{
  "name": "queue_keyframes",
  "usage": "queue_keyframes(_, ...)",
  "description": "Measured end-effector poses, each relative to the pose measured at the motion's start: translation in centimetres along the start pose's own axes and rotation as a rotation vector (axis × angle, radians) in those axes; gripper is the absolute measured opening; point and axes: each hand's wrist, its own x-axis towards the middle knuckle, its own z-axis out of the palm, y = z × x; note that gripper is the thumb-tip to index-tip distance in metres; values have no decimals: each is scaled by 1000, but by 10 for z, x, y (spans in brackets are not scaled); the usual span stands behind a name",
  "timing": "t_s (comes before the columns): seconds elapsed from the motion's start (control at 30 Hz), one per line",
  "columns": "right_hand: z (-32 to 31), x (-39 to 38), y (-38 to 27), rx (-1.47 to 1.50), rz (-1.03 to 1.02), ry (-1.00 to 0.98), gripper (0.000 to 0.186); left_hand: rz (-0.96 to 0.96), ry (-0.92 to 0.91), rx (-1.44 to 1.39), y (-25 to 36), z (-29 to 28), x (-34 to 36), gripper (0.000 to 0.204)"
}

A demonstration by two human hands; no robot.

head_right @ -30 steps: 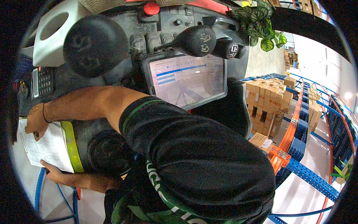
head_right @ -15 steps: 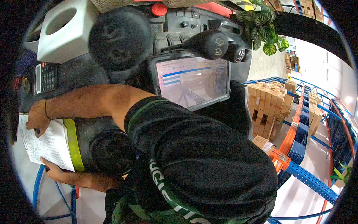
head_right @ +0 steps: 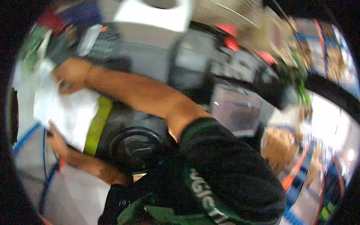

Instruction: Operate a forklift and log inventory data on a tablet and clipboard.

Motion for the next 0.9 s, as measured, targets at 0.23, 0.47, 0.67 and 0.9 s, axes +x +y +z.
queue_keyframes(0.23,-37,-5,-42,128,258,-83,19,57,37,-55,-27,15,8,95)
queue_keyframes(0.47,-23,-4,-54,11,109,-177,17,116,146,-124,-51,21,-2,94)
queue_keyframes(0.67,-25,-2,-56,-41,240,-233,17,128,160,-60,-51,25,-4,97)
queue_keyframes(0.9,-27,1,-59,-55,266,-229,19,153,151,-129,-54,28,-1,97)
